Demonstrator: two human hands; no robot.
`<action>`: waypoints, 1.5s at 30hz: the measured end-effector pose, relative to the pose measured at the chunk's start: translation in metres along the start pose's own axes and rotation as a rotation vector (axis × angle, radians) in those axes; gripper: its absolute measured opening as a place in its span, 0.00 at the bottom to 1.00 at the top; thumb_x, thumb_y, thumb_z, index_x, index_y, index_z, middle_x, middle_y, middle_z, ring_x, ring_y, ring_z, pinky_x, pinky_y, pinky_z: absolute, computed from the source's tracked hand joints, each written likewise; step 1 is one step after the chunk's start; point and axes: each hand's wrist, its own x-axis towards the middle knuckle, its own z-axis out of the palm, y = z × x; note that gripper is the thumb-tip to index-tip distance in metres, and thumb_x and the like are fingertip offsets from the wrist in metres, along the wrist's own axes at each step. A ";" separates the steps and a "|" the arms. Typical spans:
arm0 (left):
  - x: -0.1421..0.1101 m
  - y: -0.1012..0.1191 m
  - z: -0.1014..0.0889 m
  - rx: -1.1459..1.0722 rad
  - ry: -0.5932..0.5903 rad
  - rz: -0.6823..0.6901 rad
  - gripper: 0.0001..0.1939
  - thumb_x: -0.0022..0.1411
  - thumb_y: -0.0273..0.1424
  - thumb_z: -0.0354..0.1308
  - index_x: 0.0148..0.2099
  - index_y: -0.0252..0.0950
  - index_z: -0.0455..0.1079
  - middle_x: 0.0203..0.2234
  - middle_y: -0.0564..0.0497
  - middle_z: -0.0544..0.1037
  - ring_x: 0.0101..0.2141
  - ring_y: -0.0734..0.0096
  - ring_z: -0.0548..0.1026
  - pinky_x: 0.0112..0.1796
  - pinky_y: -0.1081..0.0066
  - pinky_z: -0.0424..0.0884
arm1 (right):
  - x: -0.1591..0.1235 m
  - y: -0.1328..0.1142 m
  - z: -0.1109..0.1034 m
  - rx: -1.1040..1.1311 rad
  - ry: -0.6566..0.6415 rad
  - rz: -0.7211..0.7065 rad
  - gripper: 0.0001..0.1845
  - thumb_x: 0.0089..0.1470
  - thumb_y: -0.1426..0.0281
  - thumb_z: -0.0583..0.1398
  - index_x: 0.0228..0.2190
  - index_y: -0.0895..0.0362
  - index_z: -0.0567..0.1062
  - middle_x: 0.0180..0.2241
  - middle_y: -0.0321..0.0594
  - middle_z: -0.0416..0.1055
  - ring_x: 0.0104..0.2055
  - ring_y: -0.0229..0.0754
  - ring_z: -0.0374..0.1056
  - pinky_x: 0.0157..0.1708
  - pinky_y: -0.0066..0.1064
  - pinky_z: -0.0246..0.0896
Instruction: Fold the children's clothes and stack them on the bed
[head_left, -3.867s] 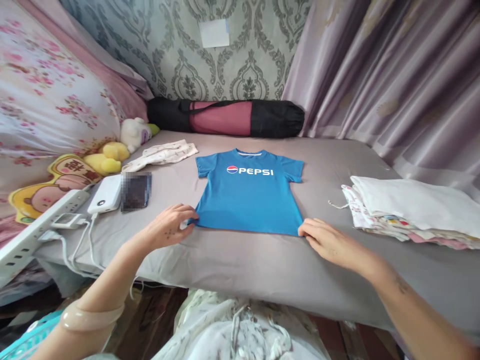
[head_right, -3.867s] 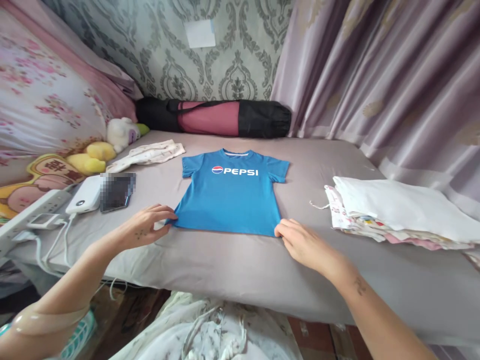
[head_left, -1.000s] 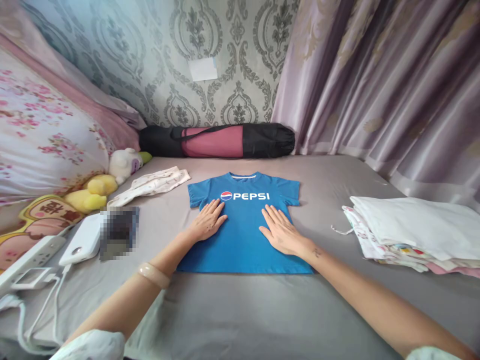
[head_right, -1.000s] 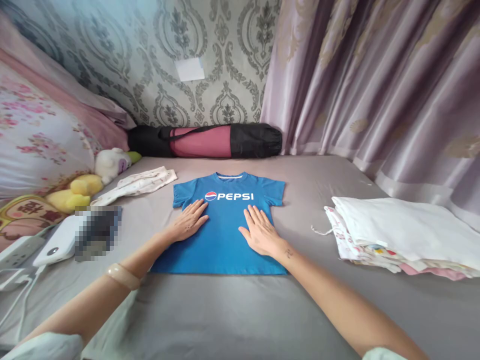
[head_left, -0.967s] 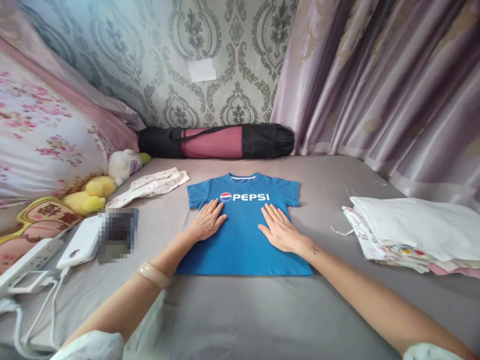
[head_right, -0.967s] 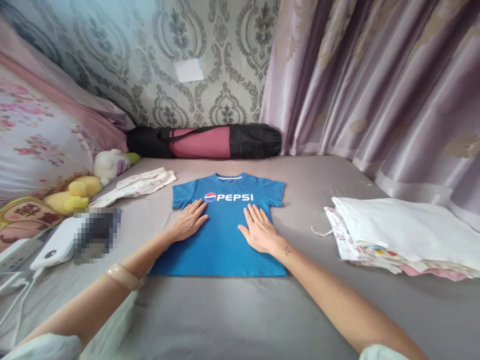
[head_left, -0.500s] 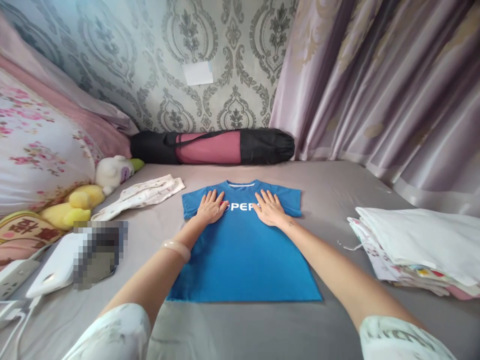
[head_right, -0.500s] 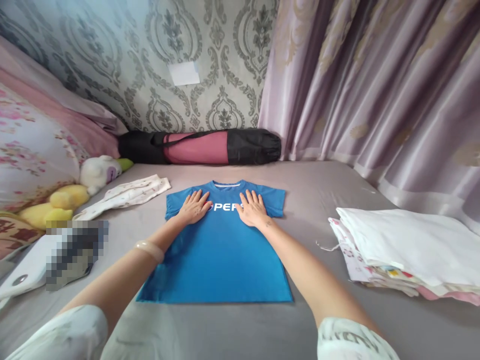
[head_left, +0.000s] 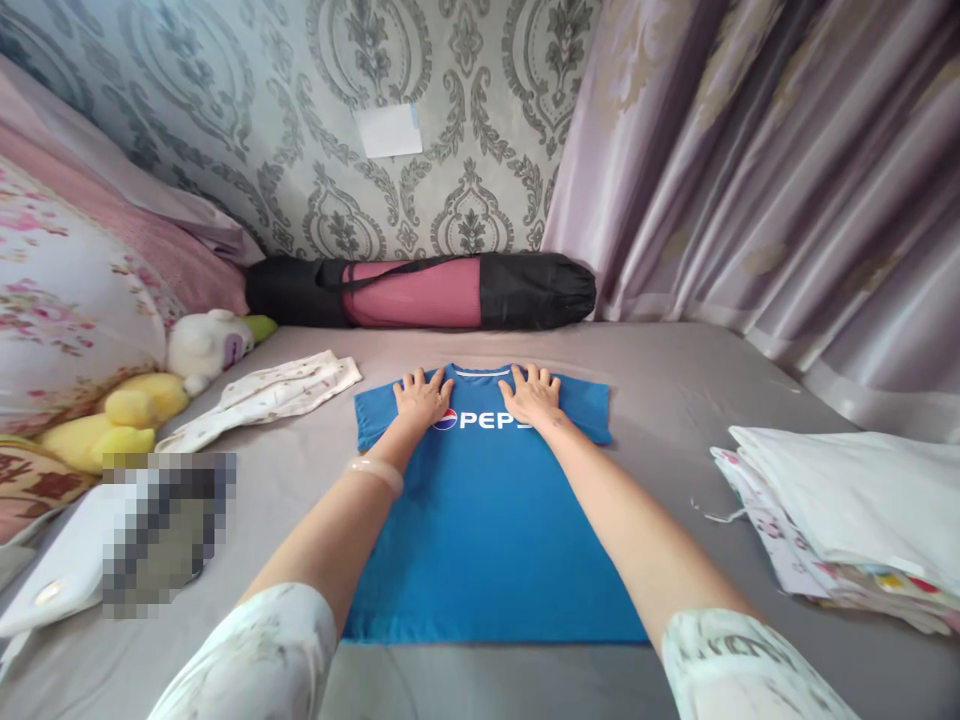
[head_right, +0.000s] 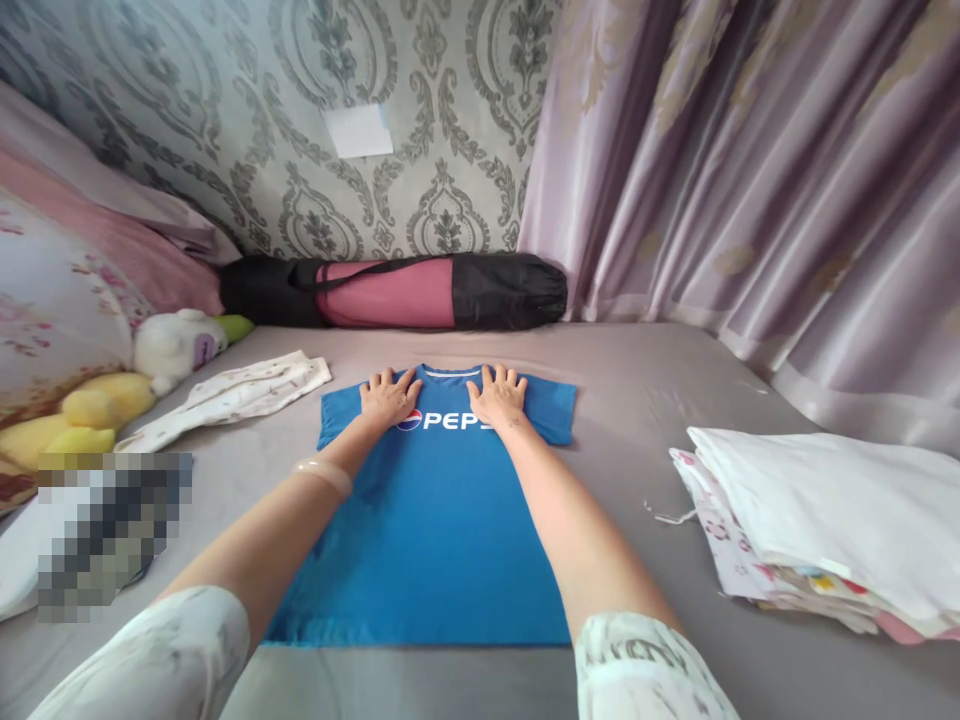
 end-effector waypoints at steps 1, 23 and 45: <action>0.001 0.001 -0.002 0.001 -0.004 -0.005 0.30 0.68 0.49 0.36 0.65 0.46 0.62 0.57 0.37 0.67 0.54 0.42 0.65 0.50 0.45 0.60 | 0.001 -0.001 -0.001 -0.002 0.003 0.003 0.35 0.64 0.51 0.39 0.62 0.56 0.62 0.61 0.54 0.58 0.56 0.60 0.56 0.52 0.50 0.51; -0.006 0.025 0.006 -0.057 -0.114 0.260 0.29 0.71 0.44 0.34 0.70 0.41 0.50 0.68 0.46 0.51 0.67 0.56 0.47 0.63 0.48 0.46 | -0.006 -0.027 0.008 0.133 -0.131 -0.262 0.30 0.67 0.60 0.41 0.66 0.55 0.55 0.69 0.41 0.45 0.70 0.51 0.37 0.66 0.53 0.29; 0.009 0.026 0.001 -0.082 -0.305 0.240 0.31 0.71 0.44 0.34 0.71 0.38 0.45 0.70 0.41 0.45 0.68 0.48 0.42 0.61 0.41 0.43 | -0.170 0.115 -0.063 0.740 -0.358 0.269 0.14 0.59 0.68 0.54 0.26 0.59 0.73 0.23 0.39 0.74 0.19 0.32 0.65 0.19 0.22 0.55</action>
